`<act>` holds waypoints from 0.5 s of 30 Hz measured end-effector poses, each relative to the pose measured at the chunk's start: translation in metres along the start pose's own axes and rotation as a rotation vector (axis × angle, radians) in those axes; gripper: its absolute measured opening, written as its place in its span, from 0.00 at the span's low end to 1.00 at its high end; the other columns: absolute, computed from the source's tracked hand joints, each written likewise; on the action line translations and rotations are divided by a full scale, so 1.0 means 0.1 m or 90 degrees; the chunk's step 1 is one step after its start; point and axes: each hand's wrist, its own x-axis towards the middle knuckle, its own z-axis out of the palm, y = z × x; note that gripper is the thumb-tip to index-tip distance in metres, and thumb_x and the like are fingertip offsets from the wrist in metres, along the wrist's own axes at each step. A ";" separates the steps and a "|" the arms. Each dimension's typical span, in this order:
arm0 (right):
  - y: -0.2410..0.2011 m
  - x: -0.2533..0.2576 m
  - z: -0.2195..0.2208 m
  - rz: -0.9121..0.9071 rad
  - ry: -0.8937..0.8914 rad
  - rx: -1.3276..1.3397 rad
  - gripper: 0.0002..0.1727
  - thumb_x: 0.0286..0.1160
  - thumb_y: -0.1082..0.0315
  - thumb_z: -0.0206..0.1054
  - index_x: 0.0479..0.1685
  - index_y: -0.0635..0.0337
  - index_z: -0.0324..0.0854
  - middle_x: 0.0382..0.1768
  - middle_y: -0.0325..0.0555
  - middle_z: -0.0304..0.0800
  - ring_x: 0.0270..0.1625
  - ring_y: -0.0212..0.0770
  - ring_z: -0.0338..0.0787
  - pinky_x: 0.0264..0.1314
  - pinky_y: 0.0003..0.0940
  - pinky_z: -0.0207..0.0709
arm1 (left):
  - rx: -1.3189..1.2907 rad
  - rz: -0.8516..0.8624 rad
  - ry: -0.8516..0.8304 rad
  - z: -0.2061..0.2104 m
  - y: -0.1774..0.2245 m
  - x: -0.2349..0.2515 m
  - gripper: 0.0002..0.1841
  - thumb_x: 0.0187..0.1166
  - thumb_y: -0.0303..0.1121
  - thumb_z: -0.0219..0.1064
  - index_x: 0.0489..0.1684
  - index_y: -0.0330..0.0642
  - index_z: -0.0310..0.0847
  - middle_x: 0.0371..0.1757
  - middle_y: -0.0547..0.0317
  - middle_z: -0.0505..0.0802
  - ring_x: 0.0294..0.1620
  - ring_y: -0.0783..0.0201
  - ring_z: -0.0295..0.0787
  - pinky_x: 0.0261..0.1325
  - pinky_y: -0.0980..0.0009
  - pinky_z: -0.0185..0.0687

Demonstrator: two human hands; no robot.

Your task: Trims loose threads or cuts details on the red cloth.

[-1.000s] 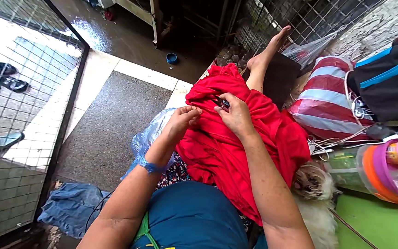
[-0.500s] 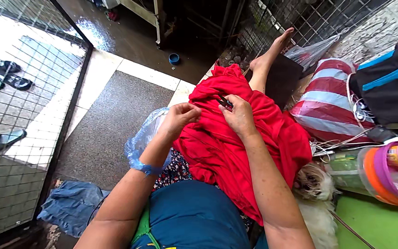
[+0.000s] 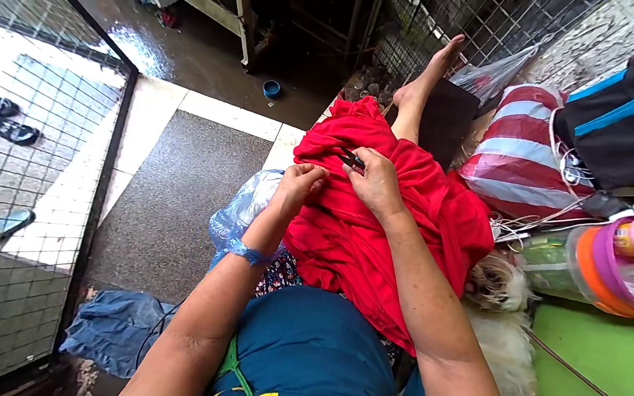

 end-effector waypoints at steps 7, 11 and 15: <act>0.02 -0.01 0.00 -0.010 0.012 0.009 0.10 0.76 0.74 0.68 0.47 0.74 0.87 0.42 0.63 0.91 0.47 0.57 0.91 0.54 0.54 0.81 | -0.140 0.042 -0.078 -0.22 0.00 -0.18 0.12 0.86 0.23 0.53 0.33 0.46 0.80 0.28 0.73 0.87 0.29 0.81 0.82 0.40 0.83 0.80; 0.03 -0.02 0.01 -0.052 0.029 0.037 0.09 0.74 0.74 0.69 0.44 0.73 0.88 0.41 0.62 0.91 0.44 0.56 0.91 0.51 0.52 0.82 | -0.161 0.060 -0.115 -0.32 0.05 -0.29 0.13 0.85 0.24 0.52 0.32 0.48 0.81 0.28 0.73 0.87 0.29 0.82 0.81 0.38 0.85 0.79; 0.00 -0.06 -0.02 -0.113 -0.021 -0.026 0.16 0.66 0.68 0.78 0.49 0.70 0.89 0.45 0.61 0.91 0.45 0.58 0.93 0.48 0.57 0.83 | -0.144 0.094 -0.119 -0.34 0.02 -0.33 0.11 0.83 0.24 0.56 0.33 0.49 0.82 0.27 0.75 0.86 0.27 0.83 0.79 0.35 0.85 0.77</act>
